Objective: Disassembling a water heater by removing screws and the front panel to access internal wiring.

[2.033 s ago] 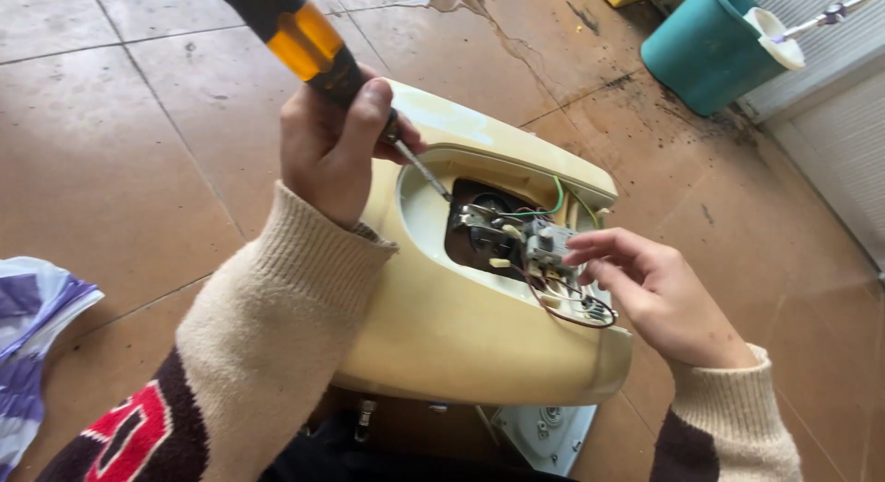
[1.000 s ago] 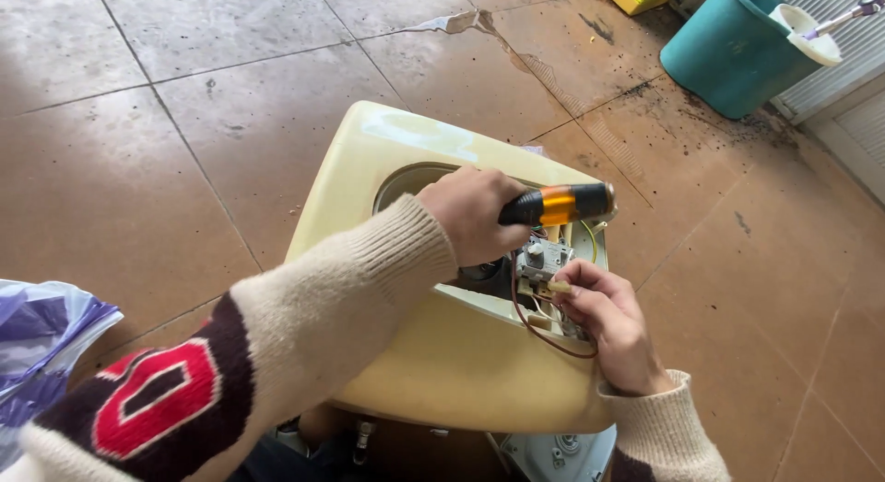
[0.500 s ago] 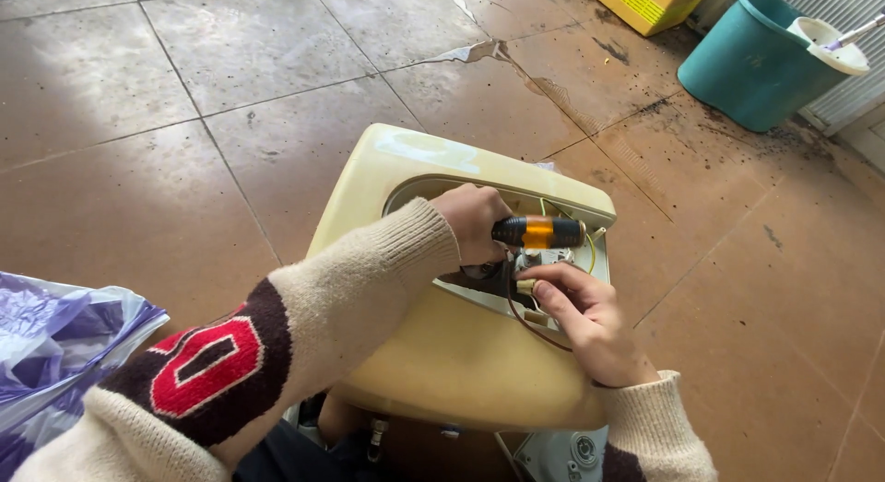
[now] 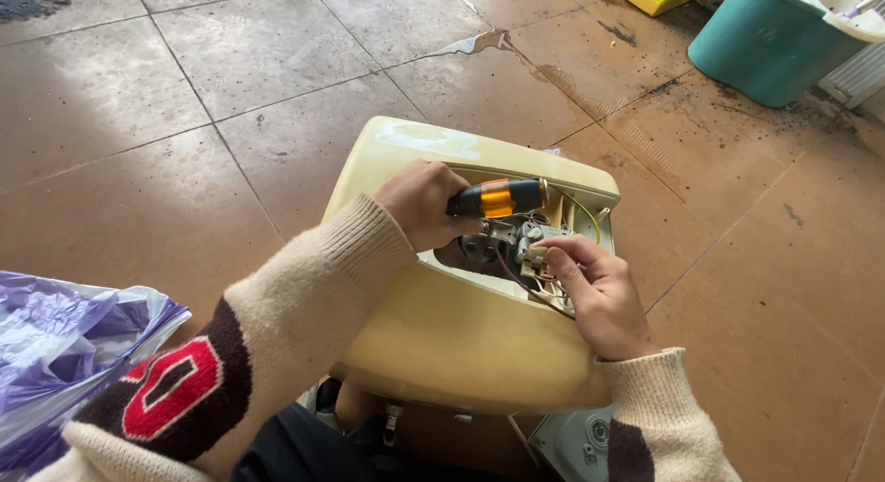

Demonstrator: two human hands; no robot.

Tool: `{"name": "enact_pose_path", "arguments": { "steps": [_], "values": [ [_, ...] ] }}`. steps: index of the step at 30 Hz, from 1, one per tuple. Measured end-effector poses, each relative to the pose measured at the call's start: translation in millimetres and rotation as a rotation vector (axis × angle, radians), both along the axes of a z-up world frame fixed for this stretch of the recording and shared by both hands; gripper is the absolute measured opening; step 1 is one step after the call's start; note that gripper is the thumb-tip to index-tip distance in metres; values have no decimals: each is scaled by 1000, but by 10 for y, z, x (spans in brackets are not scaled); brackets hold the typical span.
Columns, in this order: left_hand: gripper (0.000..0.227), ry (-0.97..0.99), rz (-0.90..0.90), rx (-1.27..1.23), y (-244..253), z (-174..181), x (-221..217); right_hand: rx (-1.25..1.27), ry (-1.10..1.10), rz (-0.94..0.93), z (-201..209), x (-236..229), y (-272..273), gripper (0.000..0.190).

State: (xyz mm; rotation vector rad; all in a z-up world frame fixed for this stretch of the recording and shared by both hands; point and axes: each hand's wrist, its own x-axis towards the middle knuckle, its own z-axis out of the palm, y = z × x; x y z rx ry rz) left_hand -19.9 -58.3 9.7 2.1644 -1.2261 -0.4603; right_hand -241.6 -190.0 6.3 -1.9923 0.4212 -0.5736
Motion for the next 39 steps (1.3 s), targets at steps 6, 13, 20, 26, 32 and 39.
{"name": "enact_pose_path", "arguments": {
  "steps": [6,13,20,26,32,39],
  "values": [
    [17,-113,42,101,83,-66,-144,-87,63,-37,42,26,35,22],
    [18,-144,25,114,75,-74,-184,-101,140,-86,1,49,37,21],
    [18,-125,28,101,96,-20,-234,-106,164,-89,27,60,36,24],
    [18,-115,42,95,101,-9,-266,-97,172,-91,23,56,20,24],
    [17,-103,45,120,139,61,-307,-116,175,-88,27,53,34,24],
    [16,-31,51,105,114,-61,-213,-105,149,-87,38,50,56,22]
  ]
}}
